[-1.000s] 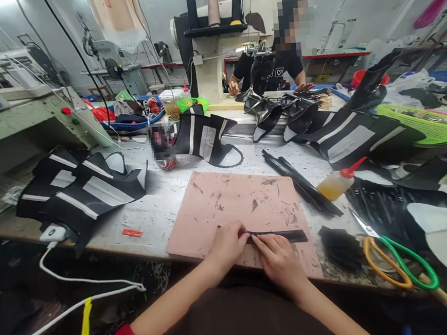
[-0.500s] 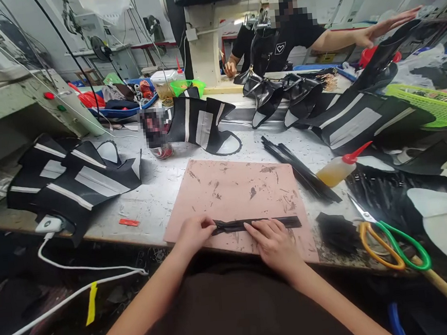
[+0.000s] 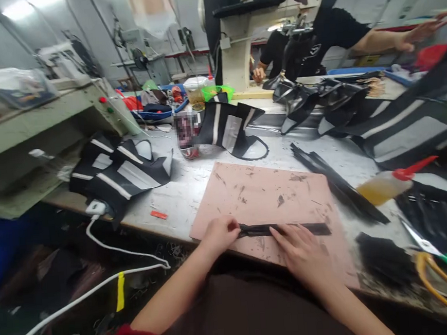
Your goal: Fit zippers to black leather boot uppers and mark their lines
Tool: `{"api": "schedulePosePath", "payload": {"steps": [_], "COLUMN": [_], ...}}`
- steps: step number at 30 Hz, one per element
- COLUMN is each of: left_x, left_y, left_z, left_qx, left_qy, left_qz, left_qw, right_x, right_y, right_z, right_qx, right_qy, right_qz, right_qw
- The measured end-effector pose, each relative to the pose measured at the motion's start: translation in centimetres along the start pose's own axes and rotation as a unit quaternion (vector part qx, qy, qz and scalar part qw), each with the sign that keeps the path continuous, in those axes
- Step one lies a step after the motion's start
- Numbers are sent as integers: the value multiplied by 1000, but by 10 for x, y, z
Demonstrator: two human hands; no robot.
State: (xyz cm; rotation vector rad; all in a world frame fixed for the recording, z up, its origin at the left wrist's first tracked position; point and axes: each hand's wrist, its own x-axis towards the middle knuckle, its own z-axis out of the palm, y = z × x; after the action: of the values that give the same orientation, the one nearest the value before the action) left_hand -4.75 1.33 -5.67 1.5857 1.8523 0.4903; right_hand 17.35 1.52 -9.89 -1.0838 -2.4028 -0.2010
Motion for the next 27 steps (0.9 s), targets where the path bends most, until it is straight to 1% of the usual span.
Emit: {"api": "schedulePosePath", "payload": {"steps": [2,4,6,7,10,12,14,17,20,23,27], "left_x": [1,5,8,9,6,2,0,-2,-8,-27,-68], "left_y": [-6,-19,-40,-52,-87,-106,-119,-124,-110,-84,-49], "left_z": [-9,-32,-68,-88,-147,-174,-191,-205,-208,-197,-174], "left_qx": [28,65,112,140,236,291,332,374,413,442,462], "left_qy": [13,51,114,150,243,270,263,231,215,196,171], "left_qz": [-13,-51,-108,-141,-211,-227,-221,-207,-186,-141,-67], "left_qw": [999,995,981,969,917,890,878,874,865,864,868], "right_x": [-1,-3,-5,-7,-10,-11,-10,3,32,76,137], "right_y": [1,4,6,6,6,5,2,-8,-29,-61,-105], "right_z": [3,7,11,12,14,13,9,1,-6,-4,16], "right_qx": [3,17,28,30,34,39,45,59,85,99,83], "right_qy": [11,30,50,56,71,87,105,125,119,89,41], "right_qz": [-13,-36,-58,-65,-63,-46,-31,-42,-85,-148,-197], "right_qw": [1000,999,997,996,995,994,993,989,986,980,976]}}
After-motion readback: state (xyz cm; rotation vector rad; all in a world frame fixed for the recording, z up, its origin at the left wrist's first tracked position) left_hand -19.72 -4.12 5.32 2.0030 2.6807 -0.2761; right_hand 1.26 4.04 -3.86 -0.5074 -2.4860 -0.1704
